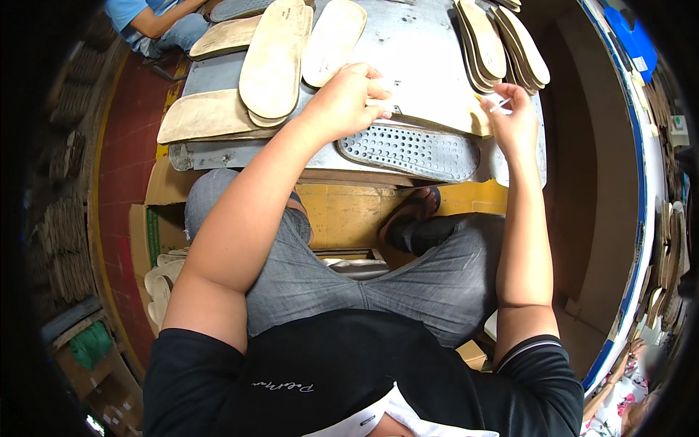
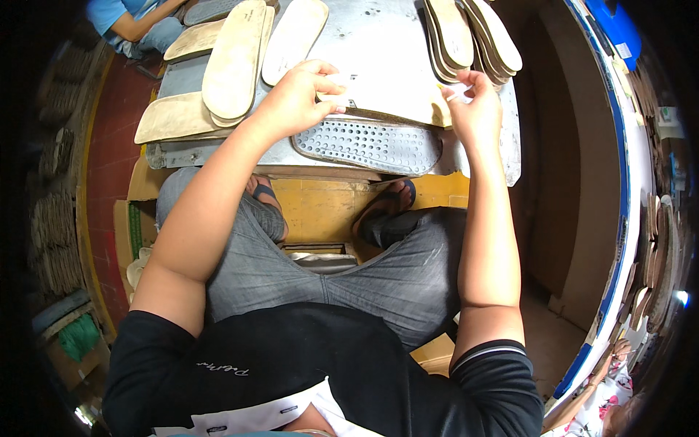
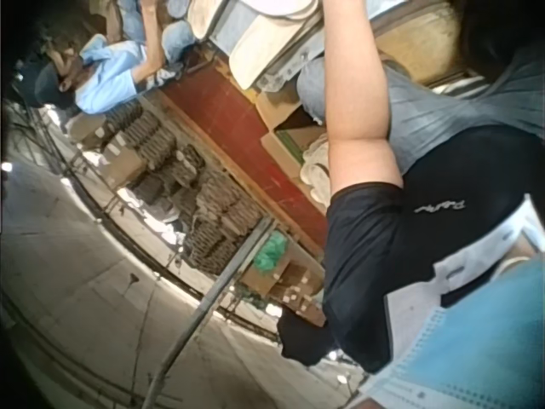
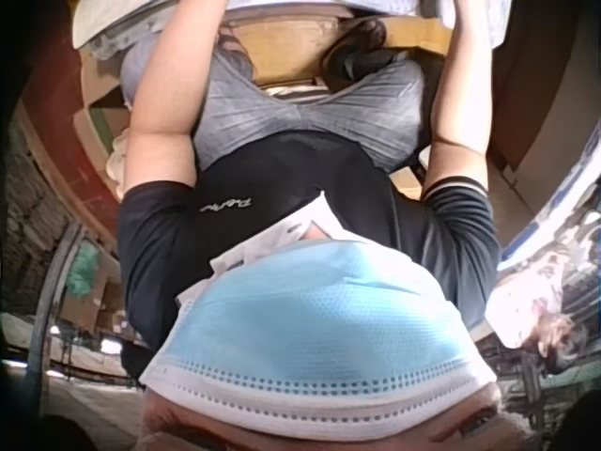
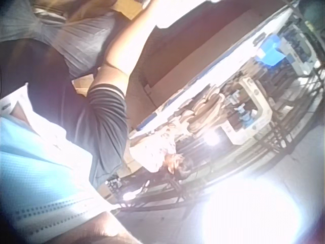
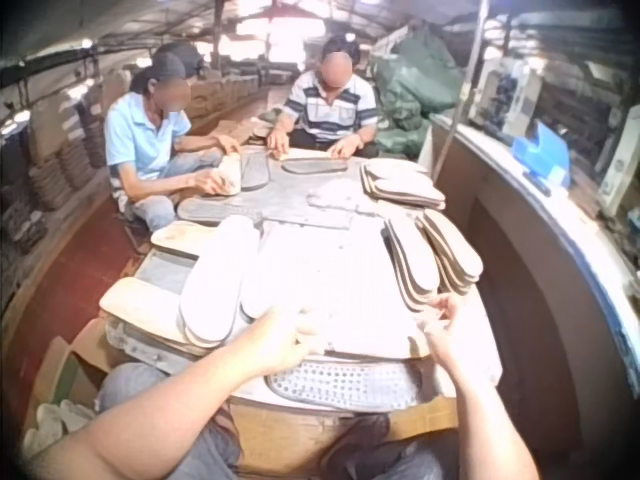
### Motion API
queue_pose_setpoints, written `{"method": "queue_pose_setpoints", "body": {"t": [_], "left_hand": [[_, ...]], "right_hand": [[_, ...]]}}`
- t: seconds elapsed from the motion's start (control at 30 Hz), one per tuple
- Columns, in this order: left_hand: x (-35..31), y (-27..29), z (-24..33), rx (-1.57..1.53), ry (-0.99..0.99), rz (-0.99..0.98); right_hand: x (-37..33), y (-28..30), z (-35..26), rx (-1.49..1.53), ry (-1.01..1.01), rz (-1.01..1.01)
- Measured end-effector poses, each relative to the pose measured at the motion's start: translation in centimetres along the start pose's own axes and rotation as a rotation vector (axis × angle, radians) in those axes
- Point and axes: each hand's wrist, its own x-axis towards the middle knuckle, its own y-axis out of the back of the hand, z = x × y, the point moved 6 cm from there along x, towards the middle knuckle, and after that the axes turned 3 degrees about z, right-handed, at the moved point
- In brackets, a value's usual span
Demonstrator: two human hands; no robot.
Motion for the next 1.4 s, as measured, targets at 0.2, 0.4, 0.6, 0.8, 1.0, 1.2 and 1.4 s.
{"method": "queue_pose_setpoints", "body": {"t": [0.2,0.4,0.6,0.8,1.0,1.2,1.4], "left_hand": [[-0.2,0.5,0.1,-0.020,0.060,-0.006],[0.3,0.0,-0.2,0.002,0.063,0.022],[0.2,0.0,0.2,-0.007,0.074,0.029],[-0.3,0.2,0.2,0.022,0.080,0.036],[0.0,0.0,0.3,0.042,0.056,0.041],[-0.1,0.0,0.0,0.031,0.063,0.038],[-0.1,-0.1,-0.1,0.016,0.082,0.015]], "right_hand": [[0.5,-1.1,-9.4,0.566,0.064,-0.260],[1.7,-8.7,-10.7,0.695,0.058,-0.595],[0.8,-11.5,-9.0,0.550,0.074,-0.505],[0.3,-11.1,-10.8,0.326,0.247,-0.454],[1.3,-12.0,-9.4,0.444,0.258,-0.379],[1.9,-12.5,-9.0,0.494,0.104,-0.448],[1.2,-11.8,-10.4,0.344,0.243,-0.485]]}}
